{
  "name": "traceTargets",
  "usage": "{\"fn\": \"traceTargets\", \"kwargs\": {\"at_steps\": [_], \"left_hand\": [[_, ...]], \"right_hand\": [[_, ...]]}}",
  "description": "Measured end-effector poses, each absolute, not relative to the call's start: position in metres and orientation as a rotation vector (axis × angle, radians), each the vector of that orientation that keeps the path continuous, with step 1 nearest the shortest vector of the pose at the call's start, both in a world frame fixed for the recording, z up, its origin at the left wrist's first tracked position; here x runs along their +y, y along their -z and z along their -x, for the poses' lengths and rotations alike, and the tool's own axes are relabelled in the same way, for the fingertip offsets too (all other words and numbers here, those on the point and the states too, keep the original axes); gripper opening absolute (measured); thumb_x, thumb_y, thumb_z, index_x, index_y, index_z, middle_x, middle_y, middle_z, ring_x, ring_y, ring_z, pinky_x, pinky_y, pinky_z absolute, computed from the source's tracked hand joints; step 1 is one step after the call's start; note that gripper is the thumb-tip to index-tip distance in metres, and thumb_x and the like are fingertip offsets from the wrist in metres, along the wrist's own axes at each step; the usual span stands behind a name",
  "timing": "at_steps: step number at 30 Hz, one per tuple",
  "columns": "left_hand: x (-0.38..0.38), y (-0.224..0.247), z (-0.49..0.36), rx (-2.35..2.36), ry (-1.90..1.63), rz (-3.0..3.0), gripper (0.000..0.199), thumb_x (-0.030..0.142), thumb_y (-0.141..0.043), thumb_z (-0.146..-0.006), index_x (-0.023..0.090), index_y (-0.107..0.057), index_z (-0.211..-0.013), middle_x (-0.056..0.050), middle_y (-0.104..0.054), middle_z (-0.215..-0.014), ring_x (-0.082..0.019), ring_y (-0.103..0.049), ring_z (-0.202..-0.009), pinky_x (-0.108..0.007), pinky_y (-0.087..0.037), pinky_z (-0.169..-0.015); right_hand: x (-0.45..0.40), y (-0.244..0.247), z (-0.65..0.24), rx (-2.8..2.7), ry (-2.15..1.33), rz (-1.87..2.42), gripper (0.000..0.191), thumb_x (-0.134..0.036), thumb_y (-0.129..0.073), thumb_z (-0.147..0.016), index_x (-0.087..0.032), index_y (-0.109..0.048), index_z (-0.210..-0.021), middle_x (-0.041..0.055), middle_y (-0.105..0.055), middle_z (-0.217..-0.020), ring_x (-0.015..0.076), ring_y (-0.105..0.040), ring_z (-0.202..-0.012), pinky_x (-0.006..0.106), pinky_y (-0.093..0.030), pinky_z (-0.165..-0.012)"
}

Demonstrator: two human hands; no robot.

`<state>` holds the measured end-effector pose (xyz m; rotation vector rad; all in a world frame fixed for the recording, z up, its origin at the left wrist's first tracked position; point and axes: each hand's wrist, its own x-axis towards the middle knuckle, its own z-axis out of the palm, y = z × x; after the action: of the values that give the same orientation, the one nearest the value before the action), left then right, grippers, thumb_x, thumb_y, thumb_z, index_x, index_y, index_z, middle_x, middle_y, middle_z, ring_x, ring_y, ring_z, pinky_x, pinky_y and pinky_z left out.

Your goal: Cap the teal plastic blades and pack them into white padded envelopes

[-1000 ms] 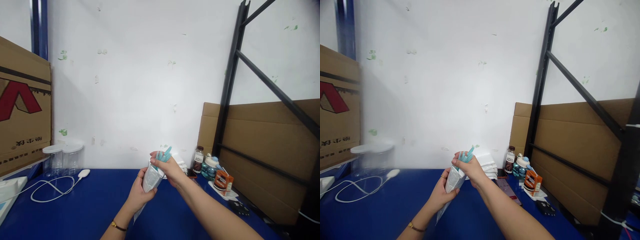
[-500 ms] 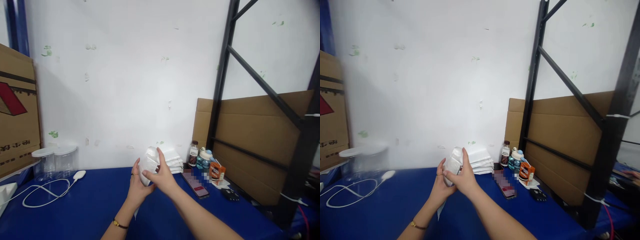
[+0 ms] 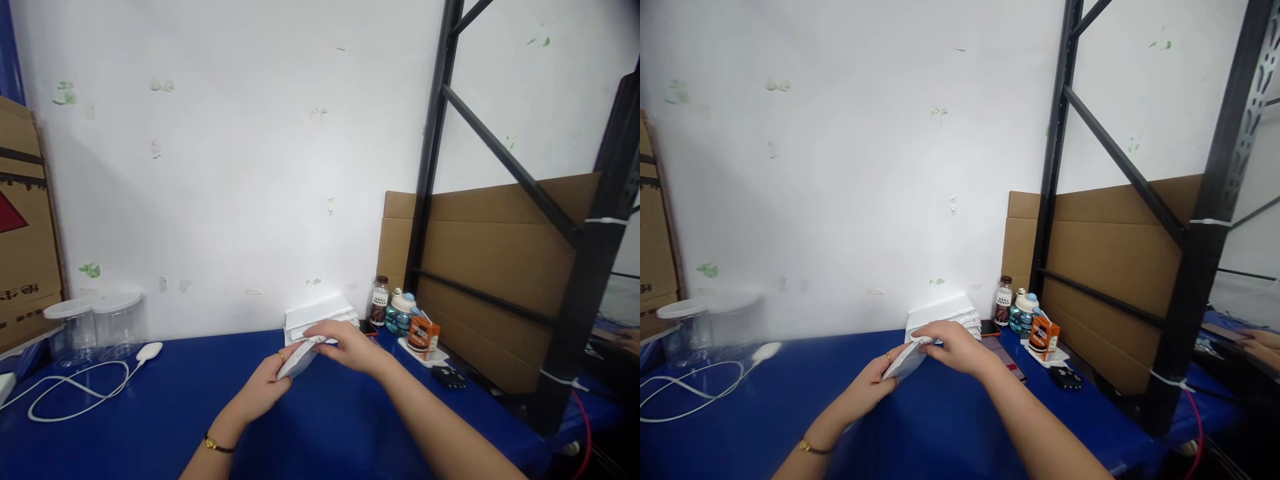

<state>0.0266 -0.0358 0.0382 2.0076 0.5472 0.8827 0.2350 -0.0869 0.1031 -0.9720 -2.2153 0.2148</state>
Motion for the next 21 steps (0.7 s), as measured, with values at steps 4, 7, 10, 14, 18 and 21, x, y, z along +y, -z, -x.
{"fn": "traceTargets", "kwargs": {"at_steps": [4, 7, 10, 14, 18, 21], "left_hand": [[-0.028, -0.042, -0.012, 0.725, -0.722, -1.972, 0.041, 0.022, -0.058, -0.063, 0.018, -0.063, -0.104, 0.0, -0.067, -0.085, -0.022, -0.059, -0.083, -0.029, -0.046, -0.074], [-0.009, -0.04, -0.002, 0.859, -0.758, -1.892, 0.035, 0.035, -0.067, -0.062, 0.014, -0.063, -0.09, -0.002, -0.066, -0.077, -0.021, -0.06, -0.074, -0.027, -0.047, -0.066], [0.016, -0.047, -0.009, 0.88, -1.031, -1.693, 0.046, 0.042, -0.069, -0.063, 0.015, -0.056, -0.098, -0.004, -0.066, -0.085, -0.019, -0.061, -0.078, -0.027, -0.047, -0.07], [0.059, -0.065, -0.044, 0.878, -1.274, -1.412, 0.062, 0.046, -0.067, -0.065, 0.016, -0.042, -0.114, -0.008, -0.063, -0.095, -0.017, -0.061, -0.078, -0.026, -0.049, -0.067], [0.108, -0.061, -0.083, 1.013, -1.351, -1.383, 0.06, 0.04, -0.064, -0.07, 0.017, -0.038, -0.118, -0.01, -0.058, -0.102, -0.014, -0.061, -0.077, -0.025, -0.048, -0.067], [0.133, -0.038, -0.099, 1.27, -1.252, -1.441, 0.06, 0.036, -0.065, -0.068, 0.016, -0.04, -0.119, -0.013, -0.056, -0.108, -0.02, -0.059, -0.09, -0.031, -0.046, -0.079]], "right_hand": [[-0.082, -0.099, -0.256, -2.159, -0.207, 1.088, 0.022, -0.034, -0.049, -0.083, -0.021, -0.067, -0.079, 0.0, -0.065, -0.07, 0.016, -0.056, -0.066, 0.025, -0.041, -0.067], [-0.069, -0.097, -0.274, -1.939, -0.224, 1.198, 0.026, -0.04, -0.05, -0.081, -0.018, -0.062, -0.072, -0.0021, -0.058, -0.06, 0.0137, -0.049, -0.058, 0.023, -0.038, -0.059], [-0.045, -0.098, -0.294, -1.674, -0.229, 1.279, 0.026, -0.044, -0.051, -0.079, -0.019, -0.058, -0.084, -0.0028, -0.056, -0.062, 0.0138, -0.048, -0.057, 0.022, -0.036, -0.054], [0.006, -0.101, -0.323, -1.468, -0.194, 1.452, 0.03, -0.047, -0.045, -0.08, -0.02, -0.054, -0.086, -0.0035, -0.052, -0.055, 0.0128, -0.046, -0.046, 0.022, -0.033, -0.044], [0.06, -0.094, -0.352, -1.37, -0.228, 1.753, 0.038, -0.048, -0.034, -0.083, -0.018, -0.057, -0.086, 0.0024, -0.06, -0.068, 0.0148, -0.055, -0.053, 0.024, -0.039, -0.047], [0.087, -0.075, -0.368, -1.333, -0.269, 1.888, 0.032, -0.044, -0.047, -0.078, -0.015, -0.06, -0.086, 0.0108, -0.064, -0.091, 0.0232, -0.059, -0.085, 0.028, -0.044, -0.067]]}}
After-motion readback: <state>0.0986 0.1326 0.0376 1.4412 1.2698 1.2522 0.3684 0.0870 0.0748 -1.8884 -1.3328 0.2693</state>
